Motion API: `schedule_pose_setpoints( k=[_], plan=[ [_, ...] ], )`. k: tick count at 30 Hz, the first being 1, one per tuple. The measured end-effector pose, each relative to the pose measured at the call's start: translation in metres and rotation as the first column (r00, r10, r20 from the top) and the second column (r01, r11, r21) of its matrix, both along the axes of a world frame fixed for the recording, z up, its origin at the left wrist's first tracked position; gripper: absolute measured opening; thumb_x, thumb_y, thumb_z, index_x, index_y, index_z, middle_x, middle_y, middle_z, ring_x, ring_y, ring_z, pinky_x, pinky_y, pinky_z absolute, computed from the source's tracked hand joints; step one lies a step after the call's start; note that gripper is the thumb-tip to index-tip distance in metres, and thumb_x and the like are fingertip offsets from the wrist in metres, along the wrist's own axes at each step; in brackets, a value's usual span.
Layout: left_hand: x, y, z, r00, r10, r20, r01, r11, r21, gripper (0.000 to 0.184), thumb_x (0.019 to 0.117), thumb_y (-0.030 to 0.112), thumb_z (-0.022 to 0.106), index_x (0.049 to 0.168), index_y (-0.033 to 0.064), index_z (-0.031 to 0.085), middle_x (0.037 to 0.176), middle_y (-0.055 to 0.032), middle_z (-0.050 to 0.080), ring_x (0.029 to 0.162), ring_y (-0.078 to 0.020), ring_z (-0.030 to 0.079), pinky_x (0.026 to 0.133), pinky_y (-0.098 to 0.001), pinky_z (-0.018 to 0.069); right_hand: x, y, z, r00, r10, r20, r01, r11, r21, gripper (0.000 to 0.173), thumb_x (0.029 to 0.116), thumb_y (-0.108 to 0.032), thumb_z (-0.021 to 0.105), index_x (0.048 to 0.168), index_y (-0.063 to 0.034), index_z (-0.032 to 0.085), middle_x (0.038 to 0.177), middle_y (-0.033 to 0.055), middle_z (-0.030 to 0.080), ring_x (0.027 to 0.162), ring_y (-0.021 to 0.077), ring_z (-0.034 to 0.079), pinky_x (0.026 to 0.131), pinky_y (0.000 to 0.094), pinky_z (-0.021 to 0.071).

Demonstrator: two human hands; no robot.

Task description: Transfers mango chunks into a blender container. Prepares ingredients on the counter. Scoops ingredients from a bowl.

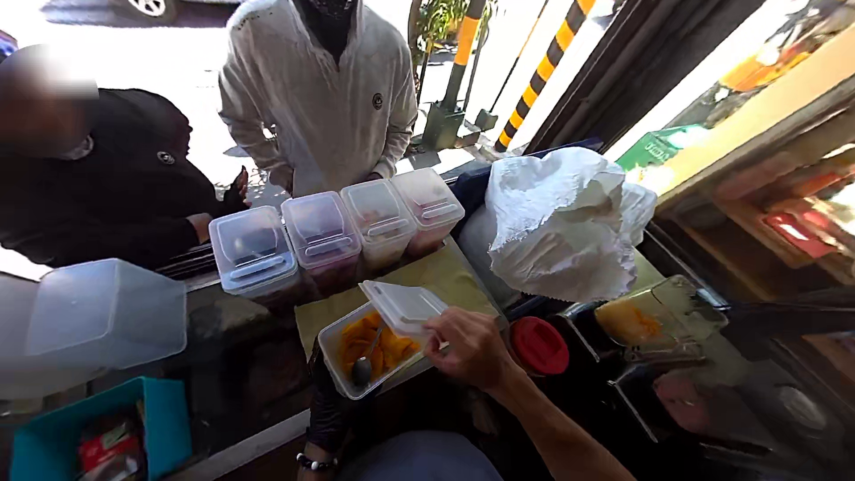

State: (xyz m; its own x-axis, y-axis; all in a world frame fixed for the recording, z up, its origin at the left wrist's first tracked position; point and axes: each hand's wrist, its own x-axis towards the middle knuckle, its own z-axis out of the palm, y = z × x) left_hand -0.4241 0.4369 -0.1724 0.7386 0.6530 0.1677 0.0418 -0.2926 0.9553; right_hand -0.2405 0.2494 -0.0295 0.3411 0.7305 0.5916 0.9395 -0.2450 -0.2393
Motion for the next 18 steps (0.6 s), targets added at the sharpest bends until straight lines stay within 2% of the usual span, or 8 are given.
schedule_pose_setpoints(
  k=[3, 5, 6, 8, 10, 11, 13, 18],
  plan=[
    [-0.024, 0.0, 0.005, 0.996, 0.02, -0.081, -0.014, 0.998, 0.069, 0.119, 0.0629, 0.048, 0.093, 0.151, -0.0075, 0.036, 0.154, -0.0269, 0.042, 0.144, -0.0306, 0.041, 0.121, -0.0424, 0.0342, -0.019, 0.023, -0.005, 0.96, 0.275, 0.049, -0.254, 0.932, -0.258, 0.012, 0.0968, -0.017, 0.061, 0.098, -0.0098, 0.07, 0.079, 0.0045, 0.065, 0.073, 0.0203, 0.065, 0.064, 0.0337, 0.0549],
    [-0.038, -0.002, 0.01, 0.995, 0.049, -0.089, -0.042, 0.996, 0.077, 0.092, 0.0738, 0.039, 0.087, 0.144, -0.0066, 0.048, 0.146, -0.0246, 0.052, 0.139, -0.0281, 0.049, 0.117, -0.0409, 0.0387, -0.013, 0.027, -0.003, 0.922, 0.384, -0.046, -0.378, 0.869, -0.318, 0.015, 0.0946, -0.024, 0.063, 0.101, -0.0131, 0.072, 0.086, 0.0042, 0.064, 0.082, 0.0212, 0.064, 0.072, 0.0357, 0.0534],
    [-0.045, -0.004, 0.012, 0.995, 0.065, -0.082, -0.061, 0.997, 0.045, 0.081, 0.0781, 0.032, 0.083, 0.141, -0.0074, 0.051, 0.142, -0.024, 0.056, 0.135, -0.0257, 0.053, 0.115, -0.0388, 0.0414, -0.005, 0.03, 0.001, 0.914, 0.396, -0.086, -0.402, 0.861, -0.312, 0.022, 0.0932, -0.033, 0.067, 0.106, -0.0161, 0.074, 0.095, 0.0056, 0.067, 0.092, 0.0229, 0.065, 0.08, 0.0384, 0.0546],
    [-0.054, -0.008, 0.014, 0.991, 0.114, -0.072, -0.113, 0.993, 0.012, 0.068, 0.0828, 0.024, 0.079, 0.137, -0.0091, 0.054, 0.135, -0.0236, 0.061, 0.127, -0.023, 0.059, 0.11, -0.036, 0.0464, 0.015, 0.04, 0.011, 0.927, 0.338, -0.16, -0.373, 0.859, -0.35, 0.053, 0.0845, -0.057, 0.076, 0.125, -0.023, 0.069, 0.131, 0.0133, 0.063, 0.129, 0.0324, 0.056, 0.106, 0.0505, 0.0492],
    [-0.056, -0.01, 0.016, 0.987, 0.148, -0.056, -0.15, 0.988, -0.029, 0.061, 0.0857, 0.021, 0.075, 0.136, -0.0088, 0.055, 0.131, -0.0209, 0.063, 0.122, -0.0192, 0.062, 0.107, -0.0331, 0.049, 0.034, 0.057, 0.013, 0.936, 0.268, -0.227, -0.347, 0.804, -0.483, 0.086, 0.0728, -0.072, 0.077, 0.144, -0.0277, 0.056, 0.156, 0.0206, 0.044, 0.149, 0.0417, 0.033, 0.118, 0.0602, 0.0332],
    [-0.055, -0.012, 0.018, 0.986, 0.161, -0.049, -0.164, 0.984, -0.066, 0.059, 0.087, 0.02, 0.073, 0.135, -0.0085, 0.055, 0.13, -0.0196, 0.064, 0.12, -0.0175, 0.062, 0.105, -0.032, 0.0498, 0.041, 0.065, 0.012, 0.929, 0.251, -0.271, -0.363, 0.757, -0.543, 0.093, 0.071, -0.075, 0.076, 0.147, -0.0273, 0.052, 0.16, 0.022, 0.038, 0.151, 0.0427, 0.03, 0.12, 0.0608, 0.0298],
    [-0.053, -0.014, 0.022, 0.981, 0.191, -0.03, -0.193, 0.972, -0.133, 0.055, 0.0888, 0.017, 0.071, 0.135, -0.0091, 0.054, 0.127, -0.0185, 0.065, 0.117, -0.0163, 0.063, 0.103, -0.0313, 0.0511, 0.045, 0.076, 0.009, 0.898, 0.277, -0.343, -0.434, 0.691, -0.578, 0.099, 0.0686, -0.075, 0.077, 0.148, -0.0227, 0.051, 0.159, 0.0225, 0.04, 0.145, 0.0417, 0.041, 0.114, 0.0585, 0.0388],
    [-0.044, -0.013, 0.033, 0.95, 0.31, 0.031, -0.277, 0.886, -0.371, 0.046, 0.092, 0.005, 0.064, 0.134, -0.0097, 0.053, 0.127, -0.0159, 0.065, 0.116, -0.0138, 0.064, 0.101, -0.0288, 0.0534, 0.04, 0.081, 0.01, 0.854, 0.406, -0.325, -0.519, 0.624, -0.585, 0.11, 0.0603, -0.07, 0.085, 0.151, -0.0205, 0.047, 0.16, 0.0213, 0.039, 0.143, 0.0405, 0.043, 0.113, 0.0558, 0.0406]
  ],
)
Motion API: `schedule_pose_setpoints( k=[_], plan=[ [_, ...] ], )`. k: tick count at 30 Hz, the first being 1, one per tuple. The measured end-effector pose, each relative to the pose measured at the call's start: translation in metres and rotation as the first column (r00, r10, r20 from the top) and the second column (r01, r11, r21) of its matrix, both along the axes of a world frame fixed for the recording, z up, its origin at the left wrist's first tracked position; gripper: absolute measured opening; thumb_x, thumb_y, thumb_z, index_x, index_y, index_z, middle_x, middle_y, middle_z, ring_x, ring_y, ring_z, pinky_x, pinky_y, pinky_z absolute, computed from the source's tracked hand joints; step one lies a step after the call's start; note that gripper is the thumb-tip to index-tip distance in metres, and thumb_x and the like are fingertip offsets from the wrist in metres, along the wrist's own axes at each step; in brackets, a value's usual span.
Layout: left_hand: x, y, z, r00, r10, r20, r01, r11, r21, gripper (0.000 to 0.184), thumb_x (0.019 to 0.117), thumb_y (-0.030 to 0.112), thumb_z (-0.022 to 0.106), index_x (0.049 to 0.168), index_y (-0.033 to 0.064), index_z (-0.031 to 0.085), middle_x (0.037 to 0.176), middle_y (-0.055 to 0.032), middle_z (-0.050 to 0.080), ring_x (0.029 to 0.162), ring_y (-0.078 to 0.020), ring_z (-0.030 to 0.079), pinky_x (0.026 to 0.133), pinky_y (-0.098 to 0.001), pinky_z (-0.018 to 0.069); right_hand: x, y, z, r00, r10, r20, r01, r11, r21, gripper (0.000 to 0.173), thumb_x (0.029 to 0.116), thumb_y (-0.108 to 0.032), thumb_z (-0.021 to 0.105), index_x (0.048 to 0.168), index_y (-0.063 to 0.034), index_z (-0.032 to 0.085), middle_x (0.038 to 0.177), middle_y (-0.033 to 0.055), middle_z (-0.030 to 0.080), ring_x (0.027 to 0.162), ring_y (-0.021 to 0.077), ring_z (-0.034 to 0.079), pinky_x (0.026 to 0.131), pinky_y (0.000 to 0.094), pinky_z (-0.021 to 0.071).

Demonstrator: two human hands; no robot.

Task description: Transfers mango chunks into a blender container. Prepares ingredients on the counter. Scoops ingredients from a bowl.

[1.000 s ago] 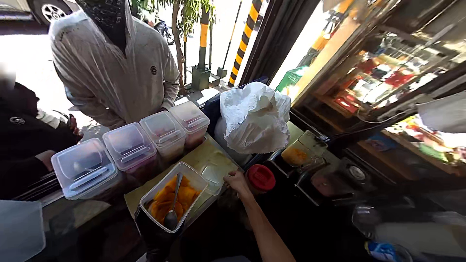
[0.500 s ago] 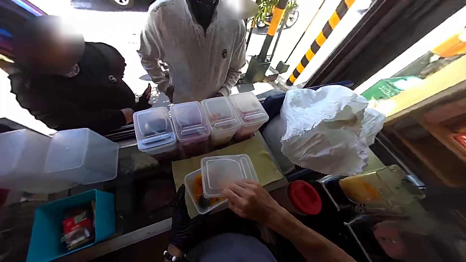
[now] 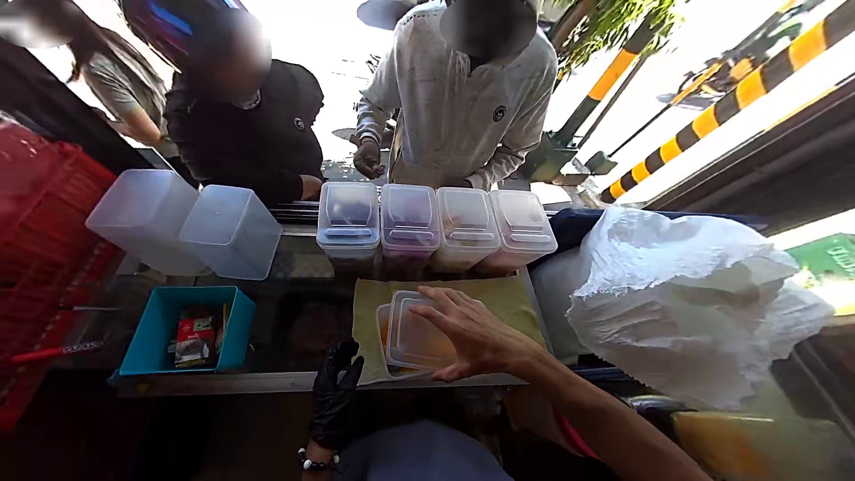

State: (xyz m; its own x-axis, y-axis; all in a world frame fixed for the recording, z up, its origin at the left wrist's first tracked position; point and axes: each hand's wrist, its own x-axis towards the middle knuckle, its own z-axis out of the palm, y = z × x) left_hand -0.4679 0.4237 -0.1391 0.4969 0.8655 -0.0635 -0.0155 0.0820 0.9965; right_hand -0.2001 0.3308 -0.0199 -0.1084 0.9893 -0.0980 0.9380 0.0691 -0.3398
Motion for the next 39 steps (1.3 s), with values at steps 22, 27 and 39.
schedule_pose_setpoints(
  k=[22, 27, 39],
  plan=[
    [0.074, 0.004, 0.005, 0.964, -0.138, 0.226, 0.152, 0.987, -0.044, 0.096, 0.0917, 0.059, 0.06, 0.148, -0.0121, 0.031, 0.144, -0.0136, 0.051, 0.128, -0.0017, 0.051, 0.108, -0.0212, 0.0439, 0.019, 0.012, -0.029, 0.968, 0.243, -0.06, -0.233, 0.962, 0.141, 0.107, 0.0644, -0.082, 0.074, 0.155, -0.0325, 0.044, 0.167, 0.0111, 0.033, 0.153, 0.0303, 0.031, 0.119, 0.0571, 0.0307],
    [0.08, 0.003, -0.008, 0.935, -0.063, 0.349, 0.102, 0.99, -0.095, 0.102, 0.0845, 0.063, 0.069, 0.147, -0.0075, 0.03, 0.133, -0.0038, 0.059, 0.118, -0.0001, 0.059, 0.1, -0.0218, 0.0518, 0.032, 0.012, -0.054, 0.796, 0.285, -0.534, 0.01, 0.876, 0.483, 0.075, 0.0916, -0.074, 0.054, 0.128, -0.0097, 0.068, 0.137, 0.0132, 0.066, 0.136, 0.0274, 0.056, 0.116, 0.0484, 0.0426],
    [0.092, 0.015, 0.06, 0.861, 0.089, -0.5, 0.1, 0.935, 0.34, 0.068, 0.1059, 0.035, 0.049, 0.154, -0.0089, 0.03, 0.153, -0.0285, 0.043, 0.145, -0.0306, 0.042, 0.122, -0.0403, 0.031, 0.077, -0.039, -0.099, 0.601, -0.069, -0.796, -0.066, 0.988, -0.136, 0.143, 0.0575, -0.021, 0.1, 0.161, 0.0017, 0.004, 0.166, 0.0225, 0.025, 0.152, 0.0224, 0.032, 0.125, 0.034, 0.0272]
  ],
)
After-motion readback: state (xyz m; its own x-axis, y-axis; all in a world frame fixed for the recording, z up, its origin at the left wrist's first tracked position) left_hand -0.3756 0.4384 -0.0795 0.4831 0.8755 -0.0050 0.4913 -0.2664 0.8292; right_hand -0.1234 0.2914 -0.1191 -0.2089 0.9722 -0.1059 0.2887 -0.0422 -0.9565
